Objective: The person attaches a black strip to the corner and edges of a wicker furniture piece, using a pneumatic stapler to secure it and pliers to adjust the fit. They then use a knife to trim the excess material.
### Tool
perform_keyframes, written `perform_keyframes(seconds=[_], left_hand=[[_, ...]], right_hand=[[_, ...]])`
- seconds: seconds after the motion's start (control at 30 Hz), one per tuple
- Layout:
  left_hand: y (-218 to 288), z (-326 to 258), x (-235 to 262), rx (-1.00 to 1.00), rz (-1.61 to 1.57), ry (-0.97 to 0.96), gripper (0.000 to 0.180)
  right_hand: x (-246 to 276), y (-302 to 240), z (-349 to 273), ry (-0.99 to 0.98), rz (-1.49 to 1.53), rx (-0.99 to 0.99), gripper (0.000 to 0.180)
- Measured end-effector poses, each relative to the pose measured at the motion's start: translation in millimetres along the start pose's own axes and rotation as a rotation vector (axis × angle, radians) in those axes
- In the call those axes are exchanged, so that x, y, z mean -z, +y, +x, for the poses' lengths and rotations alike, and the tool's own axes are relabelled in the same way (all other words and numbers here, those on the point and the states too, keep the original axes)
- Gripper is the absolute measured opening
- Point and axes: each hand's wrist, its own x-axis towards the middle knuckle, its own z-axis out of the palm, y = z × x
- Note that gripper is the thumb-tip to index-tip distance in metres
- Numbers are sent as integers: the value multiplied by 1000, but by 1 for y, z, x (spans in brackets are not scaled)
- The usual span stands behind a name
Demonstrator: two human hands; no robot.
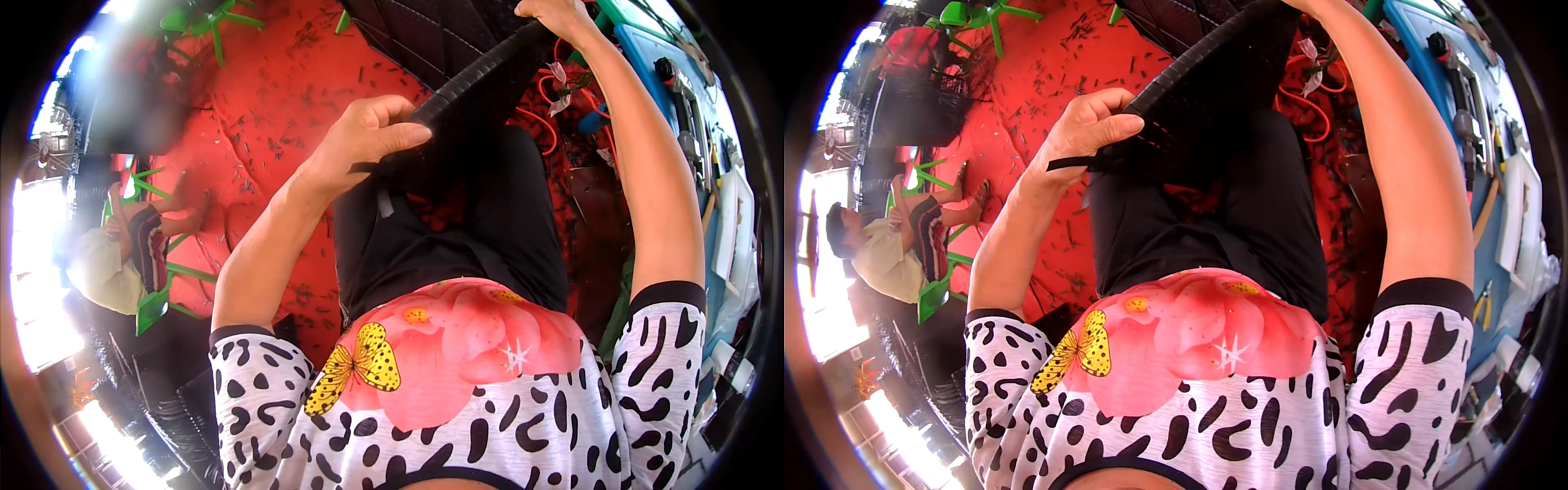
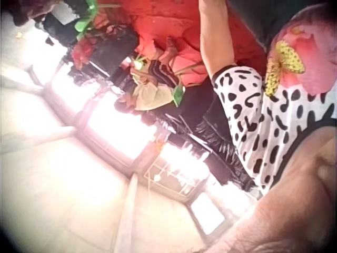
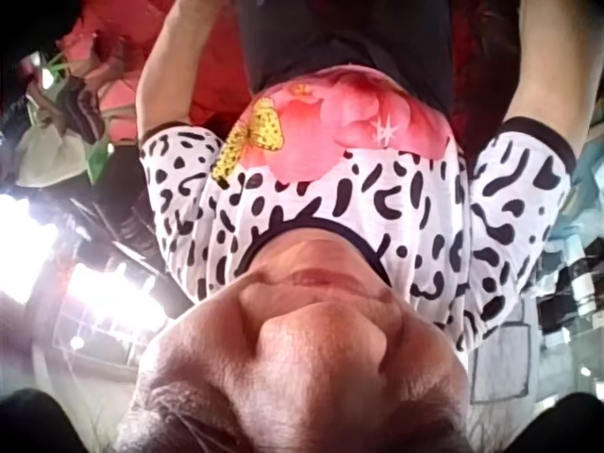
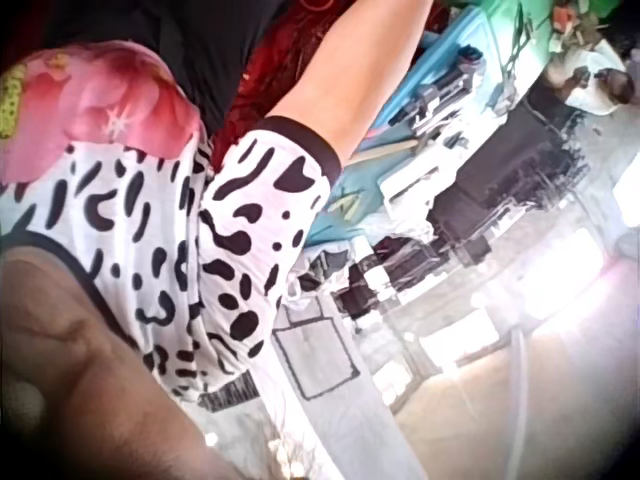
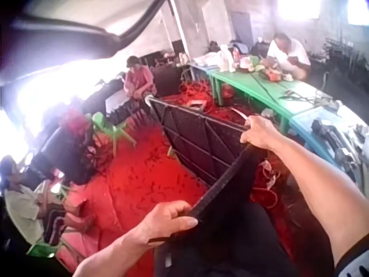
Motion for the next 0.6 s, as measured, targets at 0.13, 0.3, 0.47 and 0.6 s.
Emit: perform_keyframes(seconds=[0.13, 0.3, 0.47, 0.6], left_hand=[[-5, 5, -1, -64, -80, -35, 24], [-11, 9, -4, -103, -231, -67, 29], [-13, 3, 4, -176, -112, -76, 35], [-13, 14, 12, -141, -125, -149, 37]], right_hand=[[-1, 9, 0, 99, 31, 17, 49], [3, 18, 7, 108, 56, -66, 54], [-7, 26, 16, 158, -3, 30, 48], [-1, 52, 33, 41, -65, 155, 50]])
